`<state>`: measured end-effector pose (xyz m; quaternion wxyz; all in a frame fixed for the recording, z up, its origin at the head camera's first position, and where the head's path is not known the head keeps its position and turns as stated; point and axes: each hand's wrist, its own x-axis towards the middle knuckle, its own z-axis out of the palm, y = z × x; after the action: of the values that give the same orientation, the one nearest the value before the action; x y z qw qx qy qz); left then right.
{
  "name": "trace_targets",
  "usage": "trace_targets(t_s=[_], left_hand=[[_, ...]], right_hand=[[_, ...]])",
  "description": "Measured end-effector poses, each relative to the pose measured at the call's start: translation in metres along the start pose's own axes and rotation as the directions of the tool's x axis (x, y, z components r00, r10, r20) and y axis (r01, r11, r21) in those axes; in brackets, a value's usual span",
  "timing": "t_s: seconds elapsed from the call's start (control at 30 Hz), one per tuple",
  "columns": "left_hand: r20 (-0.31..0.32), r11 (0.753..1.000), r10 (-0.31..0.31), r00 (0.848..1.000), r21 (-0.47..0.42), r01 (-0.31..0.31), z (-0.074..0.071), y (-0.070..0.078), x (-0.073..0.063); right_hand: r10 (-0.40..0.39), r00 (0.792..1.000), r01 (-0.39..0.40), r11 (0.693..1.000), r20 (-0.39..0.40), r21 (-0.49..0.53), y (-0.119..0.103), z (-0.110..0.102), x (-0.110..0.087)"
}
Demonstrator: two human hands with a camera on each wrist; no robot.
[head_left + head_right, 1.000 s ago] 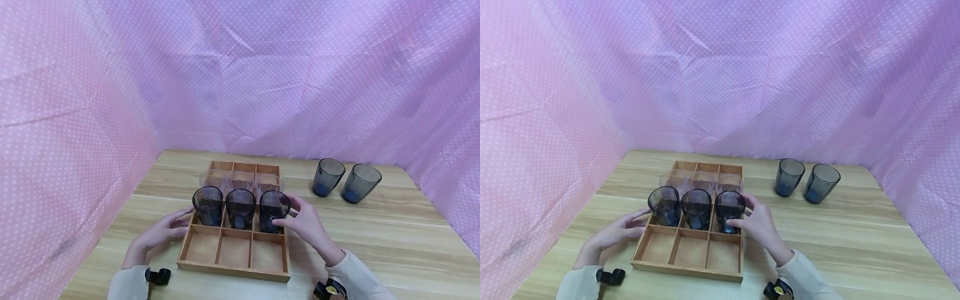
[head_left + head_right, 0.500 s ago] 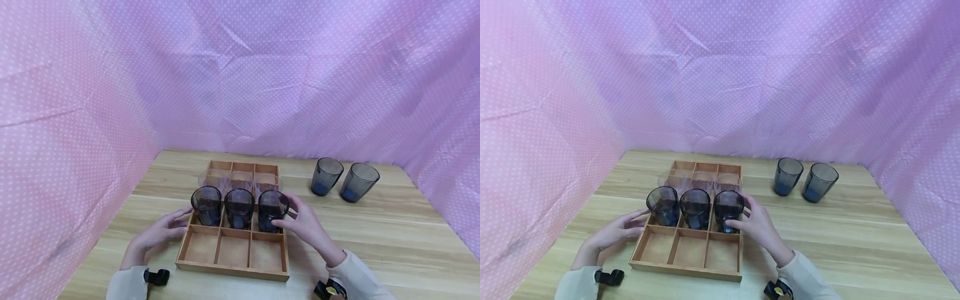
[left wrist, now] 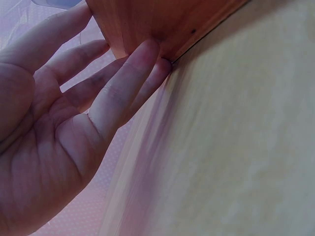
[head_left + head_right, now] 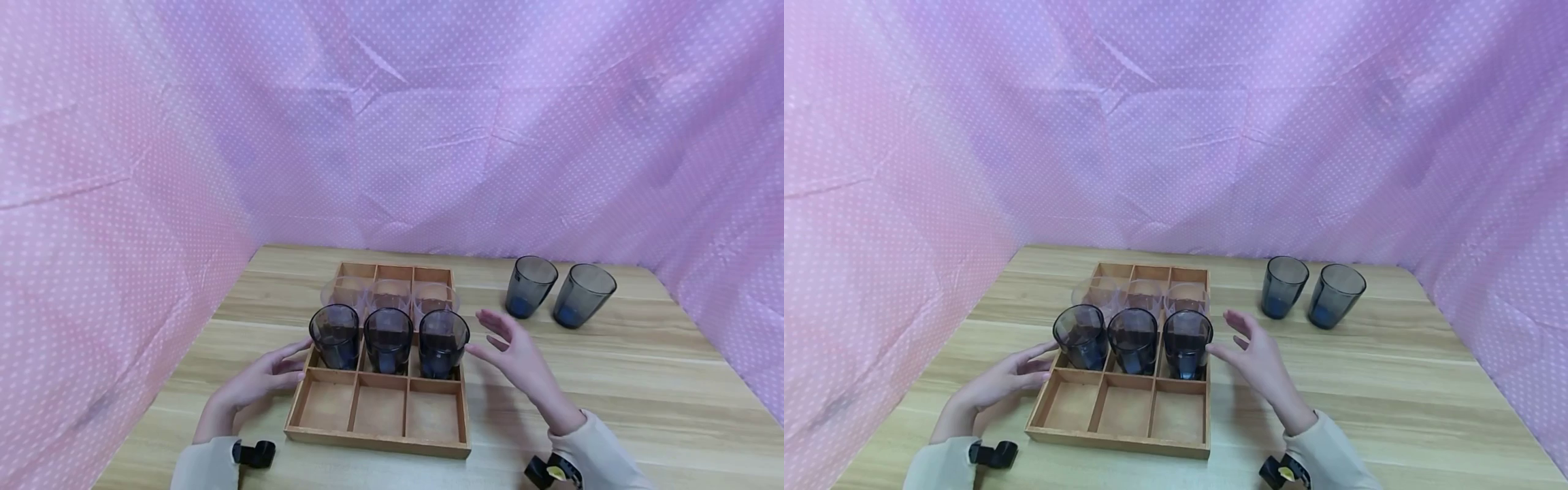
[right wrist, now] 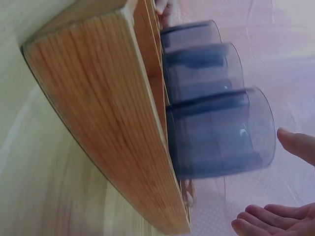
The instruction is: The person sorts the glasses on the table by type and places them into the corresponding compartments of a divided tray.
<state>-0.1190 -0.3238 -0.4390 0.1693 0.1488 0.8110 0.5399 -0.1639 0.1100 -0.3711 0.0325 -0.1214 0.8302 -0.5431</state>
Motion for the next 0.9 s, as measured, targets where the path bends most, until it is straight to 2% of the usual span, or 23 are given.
trace_targets(t_s=[0.2,0.37,0.53,0.73,0.9], left_hand=[[0.007,1.000,-0.001,1.000,-0.008,0.001,0.001,-0.001,-0.001],[0.002,1.000,0.006,1.000,-0.004,-0.006,0.001,-0.002,0.000],[0.006,1.000,0.013,1.000,-0.003,-0.013,0.000,-0.001,0.001],[0.011,1.000,0.020,1.000,-0.013,-0.020,0.000,-0.001,0.001],[0.014,1.000,0.018,1.000,-0.017,-0.018,0.000,-0.001,0.001]], right_hand=[[0.015,0.996,-0.017,1.000,-0.086,-0.024,0.004,-0.014,-0.001],[0.054,0.984,-0.058,0.998,-0.170,-0.017,0.006,-0.024,0.001],[0.086,0.974,-0.096,0.995,-0.211,-0.040,0.009,-0.032,0.001],[0.093,0.952,-0.100,0.995,-0.291,-0.009,0.014,-0.036,0.002],[0.118,0.940,-0.127,0.992,-0.321,-0.006,0.020,-0.039,0.002]])
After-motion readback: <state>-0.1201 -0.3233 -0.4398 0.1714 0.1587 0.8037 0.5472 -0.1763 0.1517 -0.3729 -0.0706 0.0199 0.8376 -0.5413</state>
